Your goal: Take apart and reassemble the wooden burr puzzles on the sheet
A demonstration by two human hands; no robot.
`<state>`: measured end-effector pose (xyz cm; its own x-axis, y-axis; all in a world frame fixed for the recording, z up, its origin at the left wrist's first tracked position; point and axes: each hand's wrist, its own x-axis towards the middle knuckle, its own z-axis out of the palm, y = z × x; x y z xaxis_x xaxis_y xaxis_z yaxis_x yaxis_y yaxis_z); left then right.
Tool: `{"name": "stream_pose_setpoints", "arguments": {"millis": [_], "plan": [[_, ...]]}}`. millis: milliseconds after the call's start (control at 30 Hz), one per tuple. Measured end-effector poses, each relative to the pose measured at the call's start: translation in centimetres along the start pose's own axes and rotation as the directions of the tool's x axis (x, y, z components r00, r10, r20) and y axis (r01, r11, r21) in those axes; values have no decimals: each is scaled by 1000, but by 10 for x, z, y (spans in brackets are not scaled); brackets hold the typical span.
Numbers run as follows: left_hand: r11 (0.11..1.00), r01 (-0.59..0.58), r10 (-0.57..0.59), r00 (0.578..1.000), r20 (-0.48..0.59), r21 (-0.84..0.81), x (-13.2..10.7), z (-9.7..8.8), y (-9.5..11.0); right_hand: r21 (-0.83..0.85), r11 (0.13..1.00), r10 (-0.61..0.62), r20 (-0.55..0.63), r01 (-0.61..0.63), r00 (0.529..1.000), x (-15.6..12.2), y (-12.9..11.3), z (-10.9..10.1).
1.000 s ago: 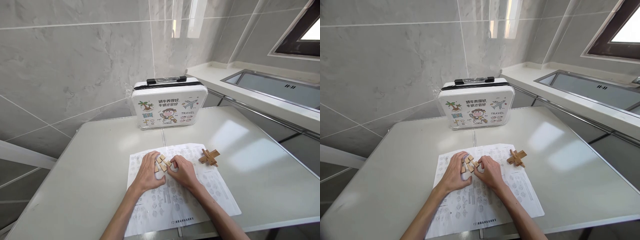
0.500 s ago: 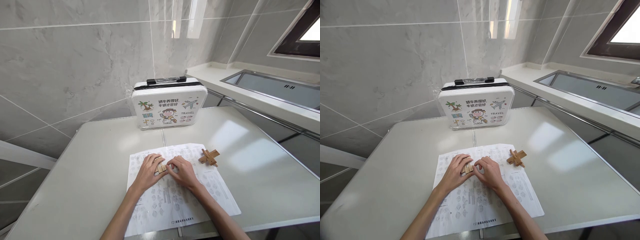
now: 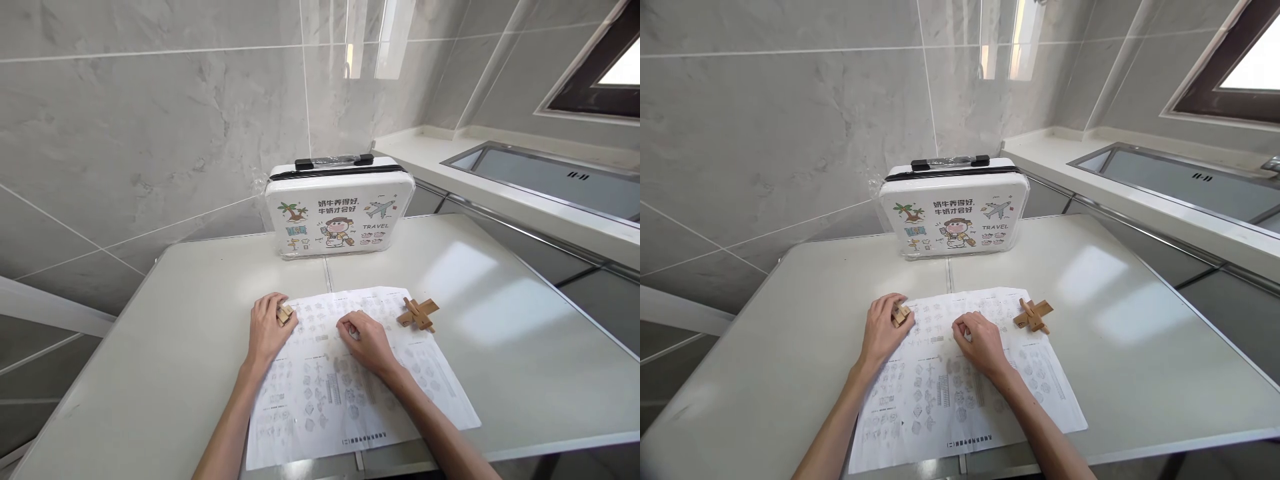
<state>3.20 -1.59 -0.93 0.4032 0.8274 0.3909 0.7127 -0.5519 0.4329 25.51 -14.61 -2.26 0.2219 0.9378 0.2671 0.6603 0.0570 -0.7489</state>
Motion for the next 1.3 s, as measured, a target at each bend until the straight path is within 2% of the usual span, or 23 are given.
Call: {"name": "stream_pose_setpoints", "arguments": {"millis": [133,400,533,633,733,833,933,1000,1100,1300], "plan": [[1000,24,-23,1000,-11,19,0,-2,-2,6,1000,5,3,-5,1000,0,0,0],[999,-2,3,1000,-15,35,-1,0,-1,24,1000,19,2,-19,1000,1,0,-1],[998,-65,66,994,-93,14,1,-5,9,134,988,79,10,-80,997,2,-3,-4],[988,-133,121,982,-147,-78,0,-9,19,289,942,178,-1,-170,984,3,-4,-6],[955,-217,203,975,-88,-201,-5,-9,27,523,806,317,14,-278,948,5,-2,-10],[912,-310,330,944,30,-267,-13,-4,33,765,563,428,56,-314,902,9,4,-14],[890,-360,401,910,102,-280,-19,3,38,909,312,499,90,-276,862,13,11,-18],[883,-374,424,894,142,-282,-22,6,42,949,203,509,110,-243,854,14,14,-19],[882,-381,437,881,182,-276,-23,9,44,974,99,513,127,-205,849,15,17,-23],[893,-366,424,878,221,-260,-23,11,44,985,-157,540,148,-74,828,16,23,-33]]}}
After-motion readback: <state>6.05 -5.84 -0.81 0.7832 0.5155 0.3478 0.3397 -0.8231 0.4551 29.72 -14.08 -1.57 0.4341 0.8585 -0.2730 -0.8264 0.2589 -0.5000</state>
